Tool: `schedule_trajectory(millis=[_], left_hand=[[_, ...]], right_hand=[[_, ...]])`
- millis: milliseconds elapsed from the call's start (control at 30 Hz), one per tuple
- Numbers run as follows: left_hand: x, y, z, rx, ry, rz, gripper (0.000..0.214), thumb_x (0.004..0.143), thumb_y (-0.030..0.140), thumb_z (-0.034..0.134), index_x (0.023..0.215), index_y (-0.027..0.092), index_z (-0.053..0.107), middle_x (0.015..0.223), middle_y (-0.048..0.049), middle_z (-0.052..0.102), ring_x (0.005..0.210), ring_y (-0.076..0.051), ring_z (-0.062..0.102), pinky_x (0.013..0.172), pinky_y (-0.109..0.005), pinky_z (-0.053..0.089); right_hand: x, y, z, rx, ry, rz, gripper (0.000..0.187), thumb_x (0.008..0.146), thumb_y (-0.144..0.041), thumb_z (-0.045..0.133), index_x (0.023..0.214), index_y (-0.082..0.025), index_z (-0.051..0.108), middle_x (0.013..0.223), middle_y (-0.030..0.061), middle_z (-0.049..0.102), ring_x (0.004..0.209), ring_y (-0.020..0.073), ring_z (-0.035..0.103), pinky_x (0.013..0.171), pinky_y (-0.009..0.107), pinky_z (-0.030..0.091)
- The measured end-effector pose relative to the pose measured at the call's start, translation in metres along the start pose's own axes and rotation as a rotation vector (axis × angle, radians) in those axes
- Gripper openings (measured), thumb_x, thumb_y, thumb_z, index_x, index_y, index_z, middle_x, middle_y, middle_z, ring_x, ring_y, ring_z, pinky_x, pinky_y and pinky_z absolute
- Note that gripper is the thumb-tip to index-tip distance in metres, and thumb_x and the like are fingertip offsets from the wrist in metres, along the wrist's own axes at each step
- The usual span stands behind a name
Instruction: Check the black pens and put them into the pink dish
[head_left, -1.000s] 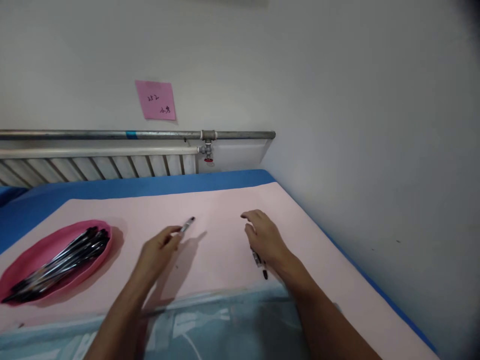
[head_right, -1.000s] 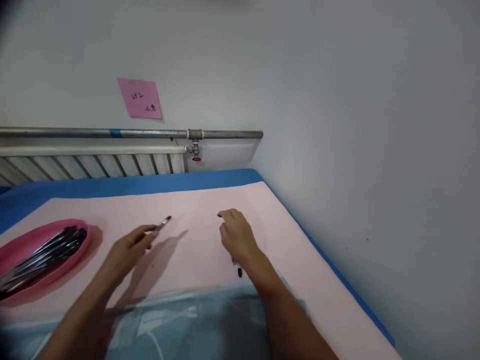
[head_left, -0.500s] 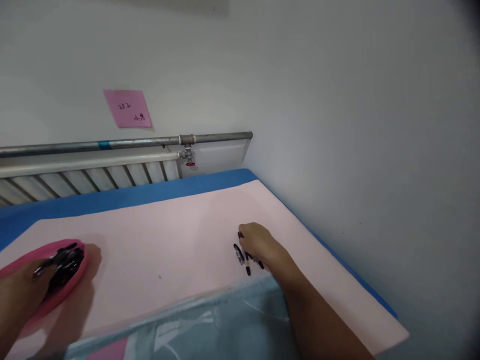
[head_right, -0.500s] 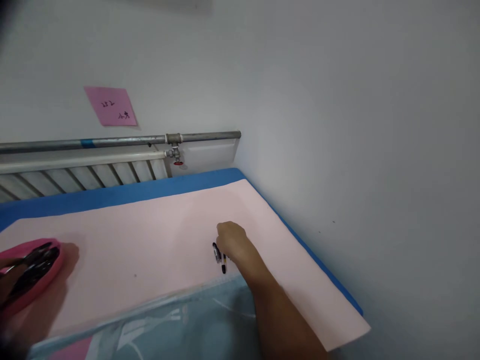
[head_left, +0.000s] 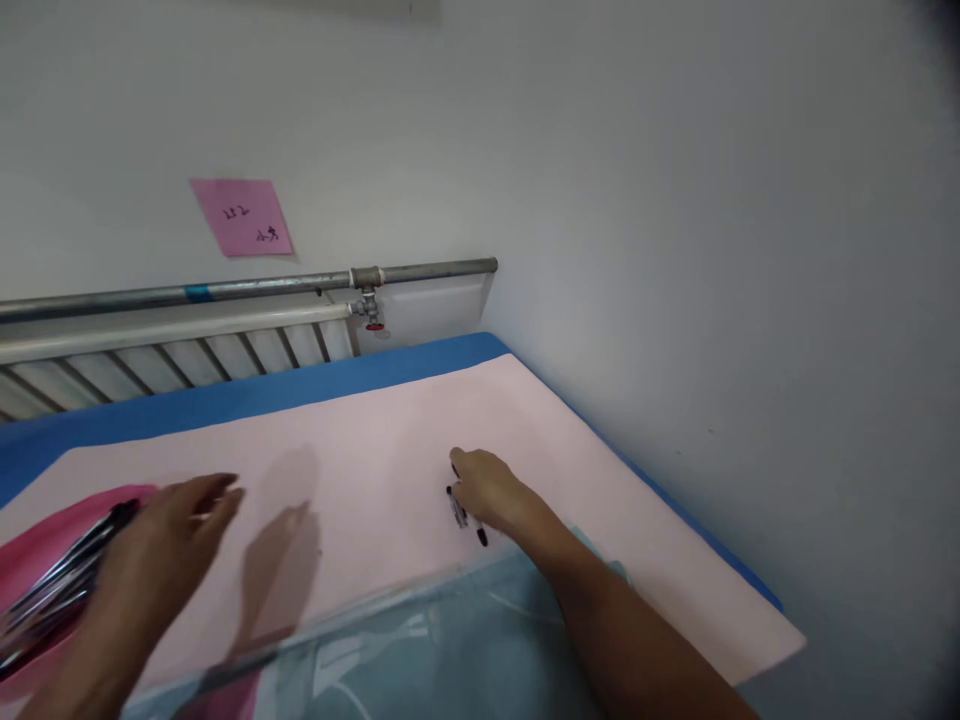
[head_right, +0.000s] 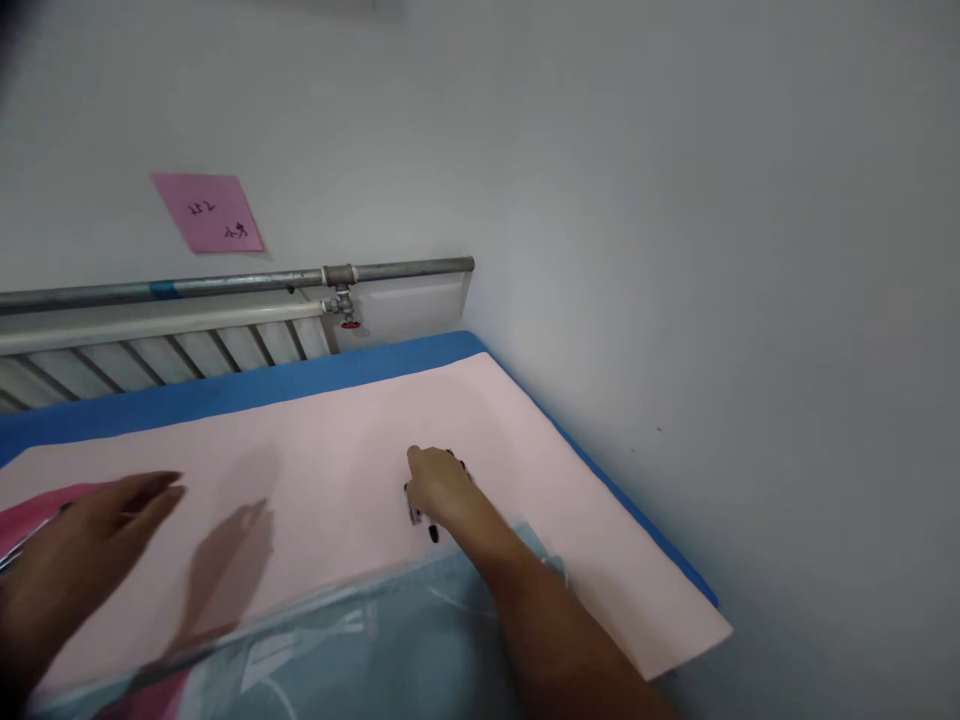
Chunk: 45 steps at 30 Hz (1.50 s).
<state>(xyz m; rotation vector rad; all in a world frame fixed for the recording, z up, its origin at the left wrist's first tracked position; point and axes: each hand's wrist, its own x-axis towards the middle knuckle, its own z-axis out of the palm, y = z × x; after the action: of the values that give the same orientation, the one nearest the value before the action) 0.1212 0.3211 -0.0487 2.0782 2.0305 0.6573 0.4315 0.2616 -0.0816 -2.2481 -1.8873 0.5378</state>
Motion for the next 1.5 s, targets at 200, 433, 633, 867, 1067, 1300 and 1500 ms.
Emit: schedule_trajectory(millis=[200, 433, 633, 867, 1067, 1300, 1500], left_hand=[[-0.046, 0.114, 0.048, -0.674, -0.587, 0.061, 0.051, 0.066, 0.044, 0.054, 0.107, 0.014, 0.054, 0.094, -0.0096, 0.063, 0.077, -0.019, 0.060, 0.061, -0.029, 0.048], [-0.057, 0.122, 0.081, -1.031, -0.621, -0.118, 0.038, 0.070, 0.038, 0.051, 0.101, 0.017, 0.049, 0.068, 0.0022, 0.053, 0.039, -0.006, 0.042, 0.033, -0.019, 0.032], [-0.052, 0.093, 0.091, -1.064, -0.667, -0.254, 0.036, 0.065, 0.040, 0.056, 0.092, 0.017, 0.050, 0.062, 0.0056, 0.049, 0.034, -0.002, 0.031, 0.029, -0.014, 0.018], [-0.048, 0.087, 0.094, -1.057, -0.674, -0.250, 0.037, 0.065, 0.041, 0.056, 0.093, 0.018, 0.049, 0.062, 0.0059, 0.050, 0.034, -0.002, 0.033, 0.030, -0.015, 0.018], [-0.049, 0.087, 0.097, -1.051, -0.728, -0.202, 0.034, 0.066, 0.045, 0.055, 0.086, 0.018, 0.050, 0.061, 0.0057, 0.050, 0.033, -0.002, 0.031, 0.030, -0.016, 0.019], [-0.051, 0.091, 0.091, -1.026, -0.793, -0.142, 0.031, 0.071, 0.047, 0.051, 0.082, 0.017, 0.053, 0.056, 0.0058, 0.047, 0.036, -0.003, 0.032, 0.033, -0.016, 0.019], [-0.051, 0.091, 0.086, -1.085, -0.868, -0.112, 0.032, 0.071, 0.047, 0.053, 0.082, 0.018, 0.054, 0.051, 0.0071, 0.041, 0.035, -0.002, 0.028, 0.035, -0.016, 0.016]], right_hand=[[-0.006, -0.013, -0.003, 0.550, -0.022, -0.118, 0.016, 0.074, -0.023, 0.051, 0.090, -0.020, 0.048, 0.067, -0.0018, 0.061, 0.052, 0.0091, 0.056, 0.042, 0.015, 0.035], [-0.009, 0.006, -0.022, 0.384, 0.166, -0.122, 0.019, 0.083, -0.027, 0.038, 0.090, -0.018, 0.054, 0.085, 0.0043, 0.063, 0.070, 0.0115, 0.059, 0.056, 0.019, 0.040], [0.005, 0.033, -0.026, -0.166, 0.031, 0.094, 0.022, 0.075, -0.017, 0.043, 0.079, -0.012, 0.065, 0.084, 0.0139, 0.065, 0.080, 0.0221, 0.060, 0.064, 0.027, 0.040], [0.012, 0.019, -0.016, -0.257, -0.094, 0.147, 0.024, 0.071, -0.013, 0.046, 0.083, -0.010, 0.067, 0.085, 0.0162, 0.066, 0.082, 0.0238, 0.061, 0.064, 0.027, 0.041], [0.010, 0.006, -0.010, -0.248, -0.094, 0.122, 0.022, 0.072, -0.013, 0.048, 0.085, -0.012, 0.066, 0.088, 0.0149, 0.065, 0.085, 0.0223, 0.060, 0.066, 0.026, 0.041], [0.008, 0.000, 0.000, -0.138, 0.006, 0.052, 0.016, 0.073, -0.015, 0.048, 0.076, -0.011, 0.063, 0.084, 0.0147, 0.064, 0.081, 0.0210, 0.059, 0.064, 0.025, 0.039], [0.006, -0.002, -0.010, 0.342, 0.184, 0.008, 0.021, 0.075, -0.020, 0.044, 0.092, -0.016, 0.056, 0.072, 0.0025, 0.062, 0.059, 0.0108, 0.055, 0.050, 0.019, 0.037]])
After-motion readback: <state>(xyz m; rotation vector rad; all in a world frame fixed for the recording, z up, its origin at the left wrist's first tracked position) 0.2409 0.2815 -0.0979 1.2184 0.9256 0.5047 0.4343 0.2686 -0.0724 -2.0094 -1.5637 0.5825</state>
